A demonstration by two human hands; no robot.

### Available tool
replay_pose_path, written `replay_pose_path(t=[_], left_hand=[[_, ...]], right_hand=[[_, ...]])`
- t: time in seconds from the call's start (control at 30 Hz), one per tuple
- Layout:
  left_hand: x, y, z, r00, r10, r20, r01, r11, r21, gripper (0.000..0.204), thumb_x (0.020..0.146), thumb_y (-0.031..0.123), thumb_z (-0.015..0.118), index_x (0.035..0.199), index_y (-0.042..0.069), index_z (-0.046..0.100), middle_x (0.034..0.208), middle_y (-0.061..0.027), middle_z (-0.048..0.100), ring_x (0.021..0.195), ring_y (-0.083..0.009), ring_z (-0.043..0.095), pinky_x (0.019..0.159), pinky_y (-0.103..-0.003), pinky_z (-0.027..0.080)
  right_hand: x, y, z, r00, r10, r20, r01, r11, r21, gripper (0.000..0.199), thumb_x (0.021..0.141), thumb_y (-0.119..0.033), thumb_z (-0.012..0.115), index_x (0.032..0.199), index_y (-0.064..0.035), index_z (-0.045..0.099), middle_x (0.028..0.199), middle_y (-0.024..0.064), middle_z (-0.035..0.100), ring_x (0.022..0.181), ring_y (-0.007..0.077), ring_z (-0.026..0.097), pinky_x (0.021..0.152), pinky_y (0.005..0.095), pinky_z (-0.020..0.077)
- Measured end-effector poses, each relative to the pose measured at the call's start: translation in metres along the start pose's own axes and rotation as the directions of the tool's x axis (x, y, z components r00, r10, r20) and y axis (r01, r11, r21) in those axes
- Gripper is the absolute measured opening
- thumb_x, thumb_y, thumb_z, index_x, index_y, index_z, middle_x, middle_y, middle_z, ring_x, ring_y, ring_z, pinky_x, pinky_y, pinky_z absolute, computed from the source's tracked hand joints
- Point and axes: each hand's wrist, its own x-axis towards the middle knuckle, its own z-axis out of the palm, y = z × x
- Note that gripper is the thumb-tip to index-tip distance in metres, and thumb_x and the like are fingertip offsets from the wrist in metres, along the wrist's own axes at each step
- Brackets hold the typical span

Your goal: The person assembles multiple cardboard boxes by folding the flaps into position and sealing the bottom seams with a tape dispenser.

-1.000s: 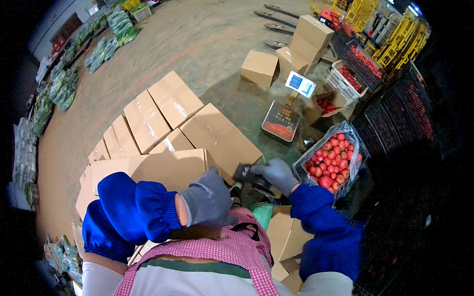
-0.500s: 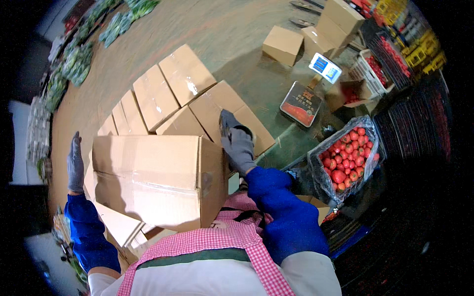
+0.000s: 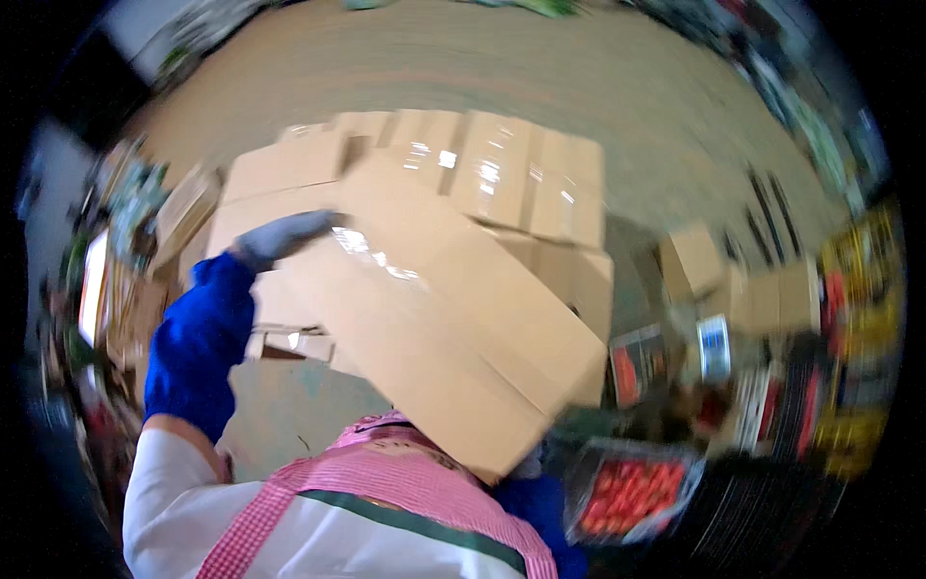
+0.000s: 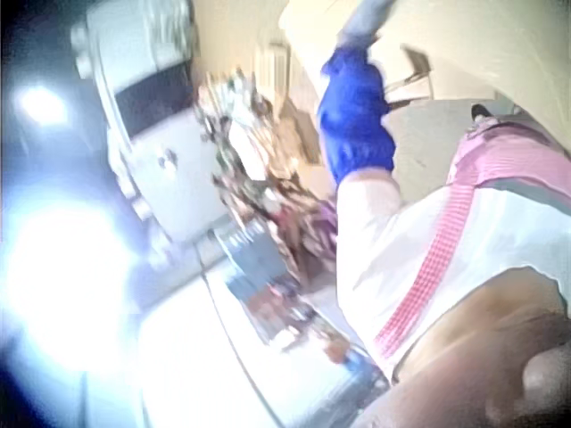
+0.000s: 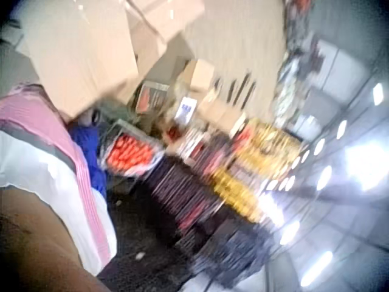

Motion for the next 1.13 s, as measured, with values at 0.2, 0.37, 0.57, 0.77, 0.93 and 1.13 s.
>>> replay_pose_path(t=[0.2, 0.37, 0.57, 0.77, 0.93, 1.13], left_hand=[[-0.057, -0.001, -0.014, 0.961, 0.273, 0.052, -0.211, 0.838, -0.504, 0.069, 0.09, 0.027, 0.064, 0.143, -0.001, 0.03, 0.138, -0.0098, 0.047, 0.124, -0.0142, 0.044, 0.104, -0.028, 0.036], [-0.152, 0.018, -0.027, 0.807, 0.561, -0.185, -0.579, 0.813, -0.059, 0.09, 0.08, 0.032, 0.072, 0.148, 0.004, 0.02, 0.15, -0.0205, 0.025, 0.14, -0.0275, 0.022, 0.113, -0.035, 0.018], [-0.286, -0.052, -0.008, 0.554, 0.535, -0.638, -0.506, 0.825, 0.252, 0.094, 0.076, 0.031, 0.072, 0.148, 0.002, 0.02, 0.149, -0.0206, 0.026, 0.138, -0.0298, 0.026, 0.112, -0.039, 0.021], [-0.457, -0.107, 0.105, -0.099, 0.185, -0.978, -0.582, 0.787, 0.207, 0.082, 0.071, 0.017, 0.073, 0.141, 0.0, 0.034, 0.136, -0.0143, 0.047, 0.126, -0.0219, 0.042, 0.106, -0.034, 0.032], [-0.65, -0.066, 0.283, -0.569, 0.628, -0.531, 0.82, 0.386, -0.423, 0.032, 0.077, 0.005, 0.06, 0.108, 0.005, 0.056, 0.103, -0.0146, 0.056, 0.1, -0.0282, 0.052, 0.084, -0.038, 0.043], [-0.659, 0.008, 0.415, -0.248, 0.845, 0.473, 0.7, 0.495, -0.516, 0.012, 0.088, 0.004, 0.057, 0.097, -0.003, 0.052, 0.077, -0.0039, 0.053, 0.071, -0.0092, 0.049, 0.065, -0.023, 0.044]], right_hand=[[0.035, -0.047, 0.085, 0.97, -0.053, 0.239, 0.116, 0.958, -0.26, 0.064, 0.096, -0.046, 0.041, 0.141, -0.0007, 0.03, 0.137, 0.019, 0.039, 0.124, 0.0321, 0.041, 0.102, 0.0416, 0.0375], [0.045, -0.069, 0.212, 0.846, -0.065, 0.529, 0.275, 0.903, -0.329, 0.061, 0.096, -0.042, 0.041, 0.14, -0.0012, 0.031, 0.134, 0.0179, 0.04, 0.121, 0.0303, 0.042, 0.1, 0.0408, 0.0387], [0.002, -0.066, 0.355, 0.585, -0.036, 0.81, 0.45, 0.845, -0.287, 0.056, 0.097, -0.038, 0.042, 0.139, -0.0017, 0.033, 0.131, 0.0167, 0.042, 0.118, 0.0282, 0.044, 0.098, 0.0399, 0.0401], [-0.086, -0.068, 0.45, 0.164, -0.028, 0.986, 0.463, 0.885, -0.052, 0.052, 0.097, -0.034, 0.043, 0.138, -0.0023, 0.034, 0.127, 0.0154, 0.044, 0.114, 0.026, 0.046, 0.095, 0.039, 0.0416], [-0.231, -0.07, 0.466, -0.571, 0.176, 0.802, 0.083, 0.984, -0.157, 0.048, 0.097, -0.03, 0.043, 0.137, -0.0027, 0.036, 0.125, 0.0143, 0.046, 0.112, 0.0243, 0.047, 0.093, 0.0382, 0.0428], [-0.413, -0.047, 0.358, -0.908, 0.096, -0.409, 0.101, 0.995, 0.009, 0.061, 0.086, -0.019, 0.064, 0.138, 0.0026, 0.039, 0.147, 0.0197, 0.034, 0.138, 0.0304, 0.03, 0.112, 0.0381, 0.0231]])
